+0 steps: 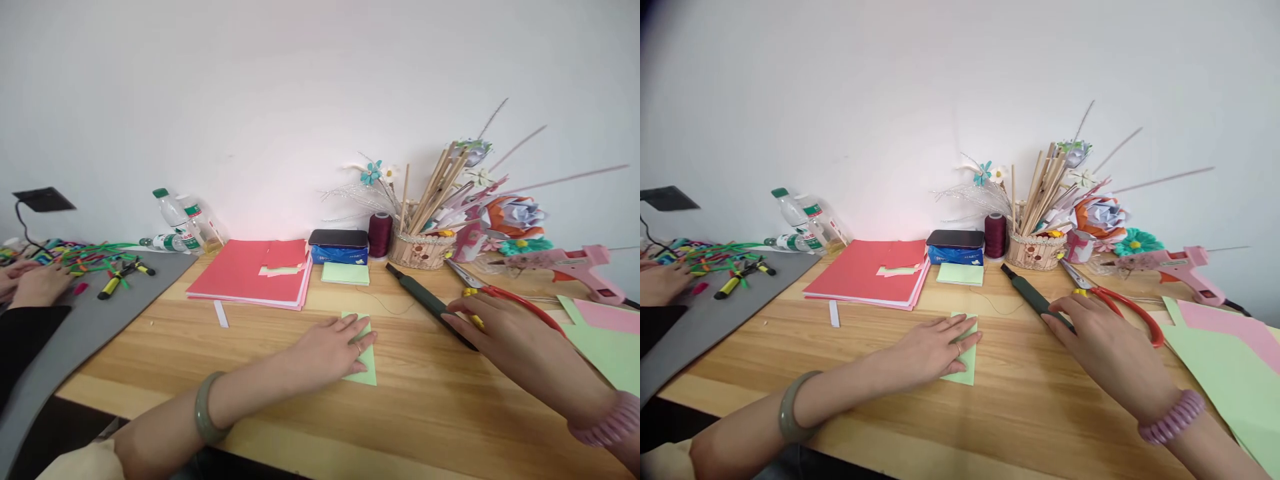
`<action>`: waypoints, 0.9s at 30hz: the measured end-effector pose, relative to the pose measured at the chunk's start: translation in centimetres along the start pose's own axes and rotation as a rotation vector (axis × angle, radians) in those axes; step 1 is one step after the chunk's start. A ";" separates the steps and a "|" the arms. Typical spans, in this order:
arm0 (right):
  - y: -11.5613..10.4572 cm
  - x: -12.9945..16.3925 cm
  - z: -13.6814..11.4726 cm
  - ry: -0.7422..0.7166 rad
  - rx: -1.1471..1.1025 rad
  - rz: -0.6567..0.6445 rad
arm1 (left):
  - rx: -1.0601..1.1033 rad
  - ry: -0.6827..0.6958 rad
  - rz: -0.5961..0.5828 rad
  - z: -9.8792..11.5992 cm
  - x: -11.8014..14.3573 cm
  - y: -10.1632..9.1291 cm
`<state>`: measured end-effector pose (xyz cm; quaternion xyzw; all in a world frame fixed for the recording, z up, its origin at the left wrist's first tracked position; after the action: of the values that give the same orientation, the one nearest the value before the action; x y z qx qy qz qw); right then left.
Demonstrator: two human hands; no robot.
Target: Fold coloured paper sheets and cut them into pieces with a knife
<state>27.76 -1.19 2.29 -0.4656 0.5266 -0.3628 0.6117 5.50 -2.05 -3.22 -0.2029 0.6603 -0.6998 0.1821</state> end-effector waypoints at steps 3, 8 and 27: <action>1.1 -0.9 -0.2 -0.002 0.038 0.010 | 0.063 -0.008 -0.045 -0.1 0.0 0.1; 3.4 -3.0 -1.2 -0.035 0.112 -0.002 | 0.204 -0.001 -0.095 -0.6 0.1 -0.2; 0.1 5.7 -3.6 -0.207 -0.048 -0.012 | 0.388 -0.091 -0.037 -1.7 -0.5 -1.2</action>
<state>25.24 -7.20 0.36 -0.5182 0.4666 -0.3038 0.6492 5.04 -0.27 -2.14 -0.2074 0.5005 -0.8071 0.2346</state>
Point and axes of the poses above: each hand's wrist, its own x-axis away from the middle knuckle, its own y-axis out of the palm, z = x × y, the point moved 6 cm from there along -x, towards the middle knuckle, and after that the axes turned 5 degrees about x, right-handed, at the moved point
